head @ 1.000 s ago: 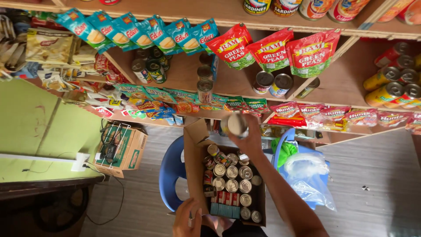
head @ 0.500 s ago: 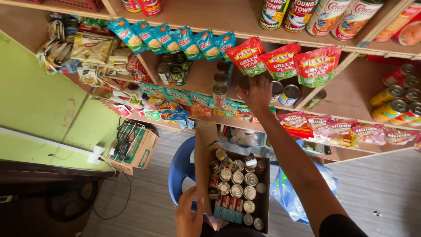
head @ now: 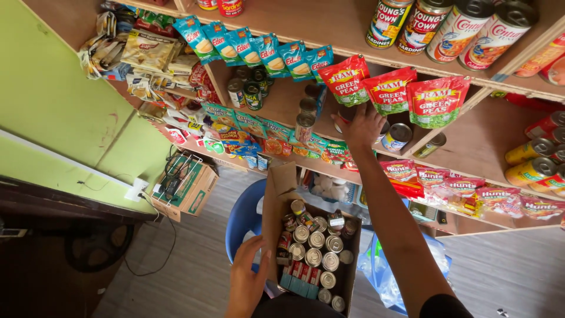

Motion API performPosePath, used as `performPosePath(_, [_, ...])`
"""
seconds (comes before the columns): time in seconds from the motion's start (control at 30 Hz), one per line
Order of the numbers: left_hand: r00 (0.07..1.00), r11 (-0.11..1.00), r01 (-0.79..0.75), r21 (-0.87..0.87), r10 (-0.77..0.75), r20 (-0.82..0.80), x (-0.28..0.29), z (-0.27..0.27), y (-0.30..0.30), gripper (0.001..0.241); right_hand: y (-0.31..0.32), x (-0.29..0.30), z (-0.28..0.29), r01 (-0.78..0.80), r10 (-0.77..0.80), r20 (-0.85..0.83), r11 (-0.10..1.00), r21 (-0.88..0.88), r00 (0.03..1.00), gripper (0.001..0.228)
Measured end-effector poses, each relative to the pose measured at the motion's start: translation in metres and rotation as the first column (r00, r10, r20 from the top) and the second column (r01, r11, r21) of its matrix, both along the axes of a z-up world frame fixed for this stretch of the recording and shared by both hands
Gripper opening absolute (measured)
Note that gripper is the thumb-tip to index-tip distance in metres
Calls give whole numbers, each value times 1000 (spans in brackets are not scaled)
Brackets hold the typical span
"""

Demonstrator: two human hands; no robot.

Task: The person is taking canned goods and food packets from a box and arranging them onto grocery store shelves.

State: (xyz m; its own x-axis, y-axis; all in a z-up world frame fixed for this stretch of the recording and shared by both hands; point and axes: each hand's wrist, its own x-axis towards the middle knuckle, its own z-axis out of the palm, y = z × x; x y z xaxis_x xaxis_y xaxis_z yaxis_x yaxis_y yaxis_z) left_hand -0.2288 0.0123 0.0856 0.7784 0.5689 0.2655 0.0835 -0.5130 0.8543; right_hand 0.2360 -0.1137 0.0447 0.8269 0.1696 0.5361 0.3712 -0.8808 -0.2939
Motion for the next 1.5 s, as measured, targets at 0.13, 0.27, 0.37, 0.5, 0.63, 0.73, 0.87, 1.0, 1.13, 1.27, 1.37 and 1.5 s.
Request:
performPosePath(0.13, [998, 998, 59, 33, -59, -15, 15, 7, 13, 26, -5, -7, 3, -1, 3, 49, 999, -43, 999, 113])
performPosePath(0.27, [995, 995, 97, 17, -97, 24, 38, 6, 40, 29, -4, -59, 23, -91, 90, 127, 996, 6, 988, 92])
performPosePath(0.37, [991, 991, 131, -4, -131, 23, 65, 7, 70, 32, 8, -115, 25, -229, 205, 181, 966, 122, 962, 77])
performPosePath(0.5, [980, 980, 193, -56, -195, -26, 119, 18, 113, 43, 47, -172, 8, -321, 306, 98, 875, 363, 947, 67])
performPosePath(0.63, [930, 940, 338, 34, -339, 139, 185, 19, 146, 45, 109, -156, -2, -186, 236, -7, 783, 593, 972, 80])
performPosePath(0.73, [906, 917, 399, 1, -394, 155, 213, 17, 156, 47, 142, -134, -16, -125, 158, 7, 751, 648, 987, 96])
performPosePath(0.87, [849, 846, 519, -119, -496, 182, 230, 5, 167, 45, 166, -99, -35, -24, 8, 24, 674, 738, 1000, 99])
performPosePath(1.0, [843, 848, 527, -54, -513, 162, 221, -9, 175, 44, 168, -100, -15, 168, -69, -157, 568, 806, 985, 83])
performPosePath(1.13, [843, 832, 538, -135, -527, 106, 212, -18, 182, 43, 157, -111, -3, 266, -127, -235, 559, 786, 964, 60])
performPosePath(1.27, [854, 822, 518, -237, -515, 77, 209, -40, 181, 44, 149, -153, 34, 342, -68, -366, 543, 767, 928, 53])
performPosePath(1.37, [854, 760, 500, -415, -512, 91, 211, -66, 174, 45, 141, -182, 40, 398, 48, -462, 434, 808, 885, 47])
performPosePath(1.5, [841, 618, 518, -591, -492, 223, 227, -69, 152, 53, 118, -210, 37, 219, 152, -262, 252, 943, 953, 50])
